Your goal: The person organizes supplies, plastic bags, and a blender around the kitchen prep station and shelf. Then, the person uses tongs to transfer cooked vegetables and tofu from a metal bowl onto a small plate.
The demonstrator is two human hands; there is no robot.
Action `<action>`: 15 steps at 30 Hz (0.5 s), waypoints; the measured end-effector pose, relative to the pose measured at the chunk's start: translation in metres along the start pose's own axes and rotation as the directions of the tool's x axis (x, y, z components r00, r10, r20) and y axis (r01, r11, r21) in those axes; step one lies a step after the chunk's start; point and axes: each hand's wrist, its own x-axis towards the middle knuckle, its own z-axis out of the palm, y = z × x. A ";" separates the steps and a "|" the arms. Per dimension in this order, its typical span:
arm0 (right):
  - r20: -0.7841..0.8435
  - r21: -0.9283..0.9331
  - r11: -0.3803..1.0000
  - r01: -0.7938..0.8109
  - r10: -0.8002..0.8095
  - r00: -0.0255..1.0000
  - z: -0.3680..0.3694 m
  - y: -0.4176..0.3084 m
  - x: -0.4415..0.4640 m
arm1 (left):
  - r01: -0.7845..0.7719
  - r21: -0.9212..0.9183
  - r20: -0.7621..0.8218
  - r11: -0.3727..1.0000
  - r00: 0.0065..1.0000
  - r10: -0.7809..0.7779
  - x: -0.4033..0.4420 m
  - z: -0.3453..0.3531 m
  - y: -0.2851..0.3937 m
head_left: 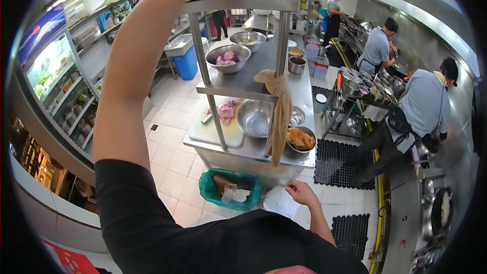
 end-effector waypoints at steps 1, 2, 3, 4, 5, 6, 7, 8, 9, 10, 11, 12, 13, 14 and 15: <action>-0.004 -0.004 1.000 0.012 -0.012 1.000 -0.002 0.000 0.000 | 0.031 -0.036 -0.050 0.999 0.998 -0.032 0.001 0.003 -0.001; -0.008 -0.004 1.000 0.019 -0.019 1.000 -0.003 0.000 0.000 | 0.058 -0.074 -0.099 0.996 0.993 -0.066 0.002 0.006 -0.001; -0.012 -0.002 1.000 0.026 -0.026 1.000 -0.005 -0.002 0.001 | 0.064 -0.064 -0.104 0.996 0.992 -0.071 0.003 0.009 -0.005; 0.012 0.000 1.000 0.017 -0.017 1.000 -0.014 -0.014 0.000 | 0.110 -0.152 -0.171 0.982 0.976 -0.136 0.005 0.011 -0.011; 0.009 0.000 1.000 0.025 -0.025 1.000 -0.021 -0.019 0.003 | 0.147 -0.244 -0.229 0.959 0.952 -0.204 0.006 0.012 -0.018; -0.008 0.040 0.996 0.076 -0.076 0.997 -0.028 -0.022 0.006 | 0.097 -0.279 -0.275 0.955 0.945 -0.176 0.005 0.011 -0.027; -0.026 0.078 0.989 0.127 -0.126 0.992 -0.038 -0.029 0.009 | 0.101 -0.275 -0.277 0.956 0.944 -0.179 0.001 0.006 -0.027; -0.099 0.104 0.964 0.246 -0.236 0.967 -0.061 -0.059 0.008 | 0.055 -0.303 -0.311 0.951 0.938 -0.153 -0.003 -0.001 -0.026; -0.219 0.065 0.934 0.351 -0.329 0.918 -0.090 -0.098 0.005 | 0.006 -0.329 -0.346 0.944 0.930 -0.127 -0.008 -0.009 -0.024; -0.364 0.018 0.854 0.520 -0.479 0.799 -0.119 -0.142 0.002 | 0.007 -0.323 -0.349 0.946 0.928 -0.127 -0.013 -0.016 -0.022; -0.463 -0.161 0.749 0.642 -0.632 0.621 -0.149 -0.184 0.000 | 0.003 -0.374 -0.372 0.927 0.916 -0.153 -0.020 -0.025 -0.015; -0.515 -0.360 0.612 0.704 -0.759 0.397 -0.177 -0.226 -0.005 | -0.006 -0.424 -0.391 0.906 0.903 -0.178 -0.024 -0.030 -0.012; -0.508 -0.455 0.504 0.735 -0.824 0.251 -0.204 -0.260 -0.004 | -0.008 -0.420 -0.392 0.908 0.904 -0.173 -0.034 -0.045 0.003; -0.600 -0.441 0.434 0.785 -0.794 0.102 -0.219 -0.295 -0.001 | 0.125 -0.542 -0.287 0.831 0.902 -0.322 -0.047 -0.063 0.024; -0.581 -0.547 0.371 0.750 -0.814 -0.021 -0.245 -0.342 -0.003 | 0.256 -0.641 -0.163 0.724 0.876 -0.455 -0.055 -0.074 0.035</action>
